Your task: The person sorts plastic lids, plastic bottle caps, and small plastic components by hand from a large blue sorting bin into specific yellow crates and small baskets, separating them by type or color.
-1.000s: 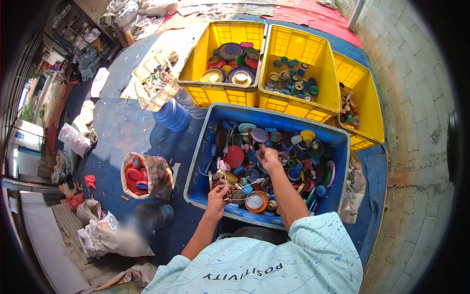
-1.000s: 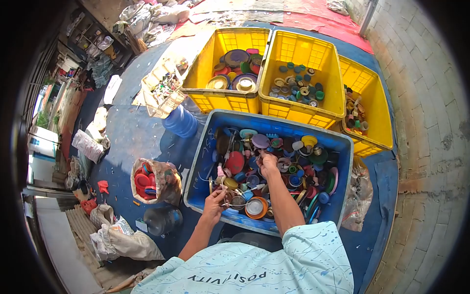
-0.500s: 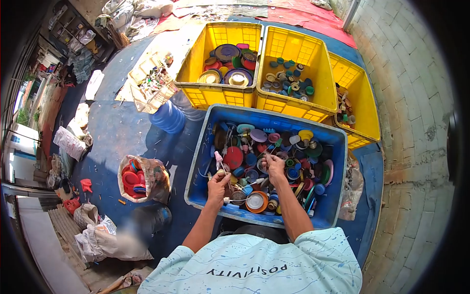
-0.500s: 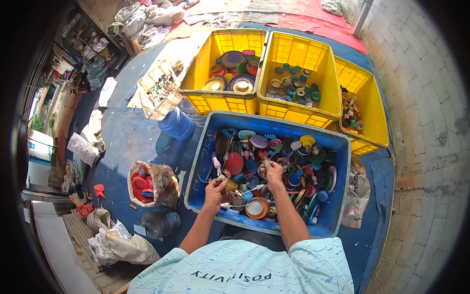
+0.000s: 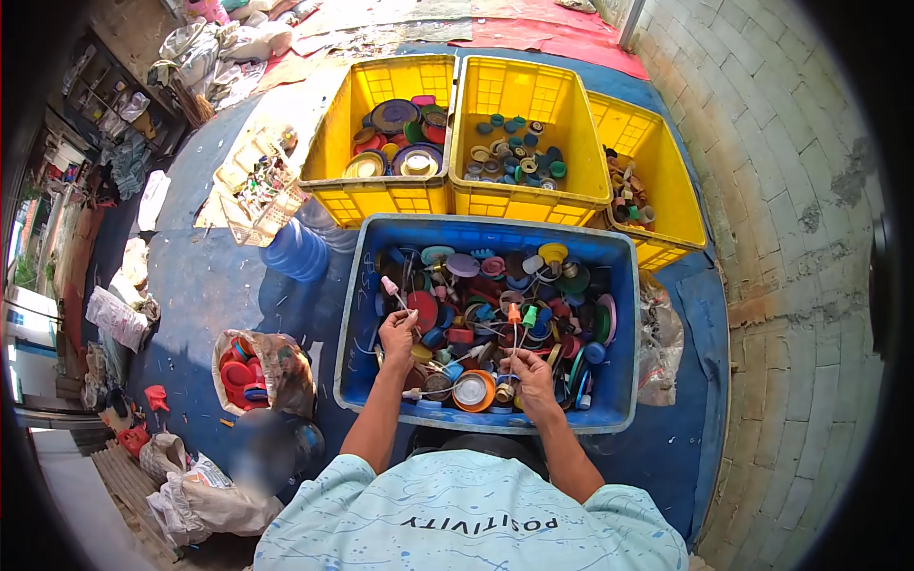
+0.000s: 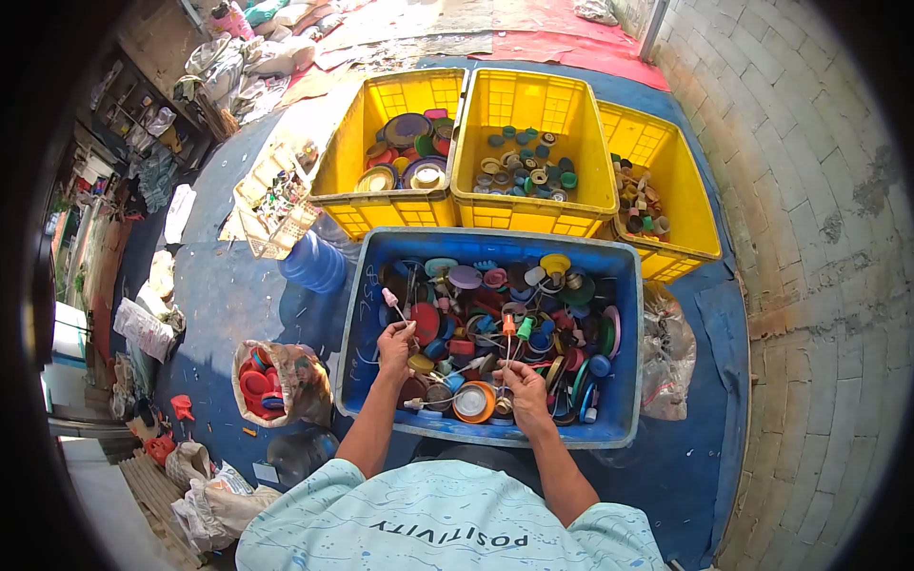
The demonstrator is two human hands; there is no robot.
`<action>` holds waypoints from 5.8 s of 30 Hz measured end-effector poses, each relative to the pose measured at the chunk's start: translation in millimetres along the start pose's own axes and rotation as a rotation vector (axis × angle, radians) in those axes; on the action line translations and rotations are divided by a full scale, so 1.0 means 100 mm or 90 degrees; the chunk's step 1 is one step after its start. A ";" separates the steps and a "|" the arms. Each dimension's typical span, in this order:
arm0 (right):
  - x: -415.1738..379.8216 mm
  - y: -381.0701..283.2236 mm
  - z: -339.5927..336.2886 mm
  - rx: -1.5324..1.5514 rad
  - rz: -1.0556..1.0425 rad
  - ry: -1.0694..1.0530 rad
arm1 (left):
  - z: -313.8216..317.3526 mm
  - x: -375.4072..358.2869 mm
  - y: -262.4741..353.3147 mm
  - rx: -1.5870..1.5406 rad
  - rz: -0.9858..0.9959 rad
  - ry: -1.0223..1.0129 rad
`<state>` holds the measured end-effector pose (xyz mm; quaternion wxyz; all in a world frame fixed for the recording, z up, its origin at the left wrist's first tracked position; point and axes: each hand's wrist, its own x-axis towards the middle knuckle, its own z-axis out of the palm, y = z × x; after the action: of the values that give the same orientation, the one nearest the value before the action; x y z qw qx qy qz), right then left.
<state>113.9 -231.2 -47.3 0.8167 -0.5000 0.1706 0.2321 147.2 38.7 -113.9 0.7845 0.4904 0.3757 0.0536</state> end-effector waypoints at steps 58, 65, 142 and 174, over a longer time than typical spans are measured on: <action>-0.63 2.12 3.63 -0.245 0.015 -0.305 | -3.95 -1.65 1.25 -0.388 0.103 0.064; -0.50 2.42 4.39 -0.304 0.057 -0.284 | -4.69 -1.20 1.61 -0.421 0.097 0.114; 2.09 1.73 5.48 -0.438 -0.154 0.407 | -1.83 4.06 3.36 0.161 -0.421 -0.588; -1.73 1.77 1.92 -0.303 -0.086 0.667 | 0.26 1.48 0.08 0.917 0.606 -0.834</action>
<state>-118.7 -25.5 -4.6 0.5015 -0.7279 0.4628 -0.0668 271.6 91.1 -180.4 0.2591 0.8647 -0.4021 -0.1533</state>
